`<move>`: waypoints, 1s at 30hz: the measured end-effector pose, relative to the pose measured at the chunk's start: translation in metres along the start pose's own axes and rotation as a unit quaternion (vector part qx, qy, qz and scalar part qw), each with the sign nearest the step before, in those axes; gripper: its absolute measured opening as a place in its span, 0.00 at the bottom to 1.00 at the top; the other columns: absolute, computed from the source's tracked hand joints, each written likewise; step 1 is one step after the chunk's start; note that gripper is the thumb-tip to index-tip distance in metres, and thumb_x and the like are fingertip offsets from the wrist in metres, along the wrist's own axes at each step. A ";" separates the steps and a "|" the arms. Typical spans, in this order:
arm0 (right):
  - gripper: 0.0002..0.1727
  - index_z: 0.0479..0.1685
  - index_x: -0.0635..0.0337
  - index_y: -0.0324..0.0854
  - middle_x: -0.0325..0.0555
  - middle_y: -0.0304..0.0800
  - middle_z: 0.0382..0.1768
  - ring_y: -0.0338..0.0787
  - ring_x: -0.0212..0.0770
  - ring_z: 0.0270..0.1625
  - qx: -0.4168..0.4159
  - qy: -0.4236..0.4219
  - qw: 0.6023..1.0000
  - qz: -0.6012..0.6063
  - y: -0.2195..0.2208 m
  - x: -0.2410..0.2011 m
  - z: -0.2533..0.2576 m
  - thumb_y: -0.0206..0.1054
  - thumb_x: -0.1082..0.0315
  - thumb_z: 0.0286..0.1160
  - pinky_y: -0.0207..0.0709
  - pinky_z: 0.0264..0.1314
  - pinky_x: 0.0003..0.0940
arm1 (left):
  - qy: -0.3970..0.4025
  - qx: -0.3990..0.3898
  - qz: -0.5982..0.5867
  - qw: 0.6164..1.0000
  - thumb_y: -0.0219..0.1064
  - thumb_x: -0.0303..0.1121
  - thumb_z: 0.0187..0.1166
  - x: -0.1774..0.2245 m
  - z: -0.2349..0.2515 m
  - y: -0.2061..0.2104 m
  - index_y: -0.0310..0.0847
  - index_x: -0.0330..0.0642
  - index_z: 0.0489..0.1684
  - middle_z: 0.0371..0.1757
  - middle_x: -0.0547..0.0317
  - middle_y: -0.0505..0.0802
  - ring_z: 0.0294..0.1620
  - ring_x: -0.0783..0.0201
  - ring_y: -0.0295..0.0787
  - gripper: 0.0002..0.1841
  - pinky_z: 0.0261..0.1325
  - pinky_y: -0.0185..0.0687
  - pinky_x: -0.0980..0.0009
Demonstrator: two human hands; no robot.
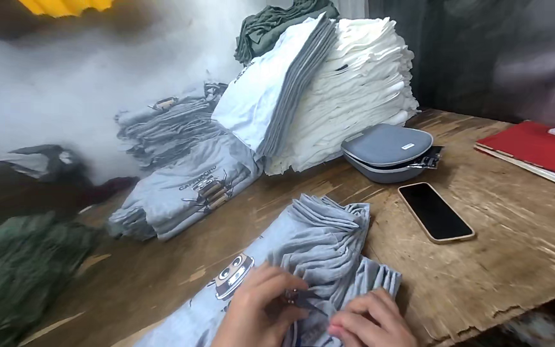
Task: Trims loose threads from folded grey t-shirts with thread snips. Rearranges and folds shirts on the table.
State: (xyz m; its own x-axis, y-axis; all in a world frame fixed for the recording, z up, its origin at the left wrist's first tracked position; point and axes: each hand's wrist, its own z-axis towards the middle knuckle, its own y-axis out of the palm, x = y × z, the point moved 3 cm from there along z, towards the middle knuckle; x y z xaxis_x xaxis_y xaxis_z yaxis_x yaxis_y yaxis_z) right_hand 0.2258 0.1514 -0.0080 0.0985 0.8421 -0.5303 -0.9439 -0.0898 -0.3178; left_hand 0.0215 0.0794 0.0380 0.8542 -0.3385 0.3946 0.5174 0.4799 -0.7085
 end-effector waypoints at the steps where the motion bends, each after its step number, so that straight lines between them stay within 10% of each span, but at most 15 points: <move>1: 0.07 0.31 0.47 0.94 0.36 0.90 0.35 0.84 0.36 0.51 -0.016 -0.014 0.999 0.035 -0.007 0.001 -0.001 0.75 0.60 0.75 0.72 0.64 0.33 | -0.001 -0.005 -0.003 1.000 0.81 0.45 0.68 -0.001 -0.003 -0.002 0.93 0.56 0.49 0.46 0.69 0.94 0.52 0.70 0.88 0.14 0.60 0.84 0.67; 4: 0.18 0.29 0.56 0.84 0.45 0.94 0.49 0.86 0.42 0.65 -0.112 -0.086 0.985 0.096 -0.025 0.007 -0.001 0.58 0.59 0.88 0.67 0.82 0.38 | -0.022 -0.025 -0.053 0.998 0.80 0.40 0.67 -0.002 -0.005 -0.004 0.92 0.50 0.49 0.42 0.65 0.91 0.42 0.76 0.87 0.14 0.46 0.85 0.78; 6: 0.24 0.24 0.61 0.80 0.54 0.94 0.49 0.90 0.45 0.61 -0.133 -0.100 0.977 0.131 -0.028 0.007 0.002 0.54 0.59 0.91 0.79 0.72 0.35 | -0.044 -0.020 -0.111 0.993 0.78 0.40 0.72 -0.005 -0.003 0.000 0.91 0.47 0.46 0.38 0.66 0.91 0.33 0.80 0.82 0.11 0.34 0.79 0.84; 12: 0.12 0.31 0.47 0.96 0.47 0.93 0.50 0.89 0.54 0.53 -0.170 0.015 0.964 -0.202 0.021 -0.028 0.015 0.77 0.50 0.65 0.77 0.56 0.56 | -0.121 0.037 -0.126 0.984 0.75 0.42 0.75 -0.013 0.000 0.005 0.90 0.51 0.43 0.26 0.75 0.88 0.21 0.81 0.78 0.08 0.22 0.72 0.84; 19: 0.15 0.34 0.62 0.89 0.53 0.94 0.56 0.91 0.52 0.64 -0.267 -0.018 0.963 0.017 -0.012 -0.010 0.013 0.59 0.67 0.84 0.79 0.71 0.51 | -0.065 0.005 -0.134 0.989 0.74 0.39 0.78 -0.006 -0.008 -0.013 0.91 0.49 0.45 0.20 0.73 0.82 0.17 0.84 0.69 0.07 0.19 0.63 0.87; 22: 0.19 0.32 0.69 0.84 0.60 0.92 0.60 0.91 0.53 0.66 -0.336 -0.039 0.939 0.054 -0.041 0.011 0.004 0.52 0.71 0.88 0.79 0.75 0.48 | -0.015 -0.101 -0.154 0.983 0.71 0.29 0.76 0.001 -0.001 0.010 0.92 0.48 0.55 0.21 0.66 0.83 0.18 0.76 0.71 0.12 0.21 0.68 0.79; 25: 0.25 0.29 0.66 0.84 0.59 0.93 0.56 0.90 0.54 0.65 -0.359 -0.083 0.929 0.031 -0.055 0.015 0.000 0.48 0.62 0.90 0.76 0.76 0.49 | -0.012 -0.154 -0.003 0.988 0.75 0.24 0.57 0.010 0.009 0.035 0.96 0.57 0.52 0.38 0.63 0.98 0.33 0.62 0.94 0.23 0.39 0.90 0.52; 30: 0.27 0.43 0.59 0.89 0.53 0.94 0.37 0.94 0.52 0.44 -0.302 -0.040 0.951 -0.054 -0.042 0.000 0.004 0.51 0.47 0.91 0.81 0.56 0.53 | -0.034 -0.040 0.033 0.998 0.73 0.19 0.45 0.002 0.018 0.039 0.85 0.45 0.33 0.28 0.60 0.90 0.28 0.60 0.89 0.16 0.29 0.86 0.55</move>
State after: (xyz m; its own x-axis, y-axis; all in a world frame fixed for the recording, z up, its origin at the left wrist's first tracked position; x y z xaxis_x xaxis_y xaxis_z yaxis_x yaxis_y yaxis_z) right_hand 0.2641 0.1574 0.0081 0.1366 0.8994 -0.4153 -0.5746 -0.2696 -0.7728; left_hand 0.0437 0.1123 0.0219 0.8896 -0.2513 0.3814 0.4557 0.4323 -0.7781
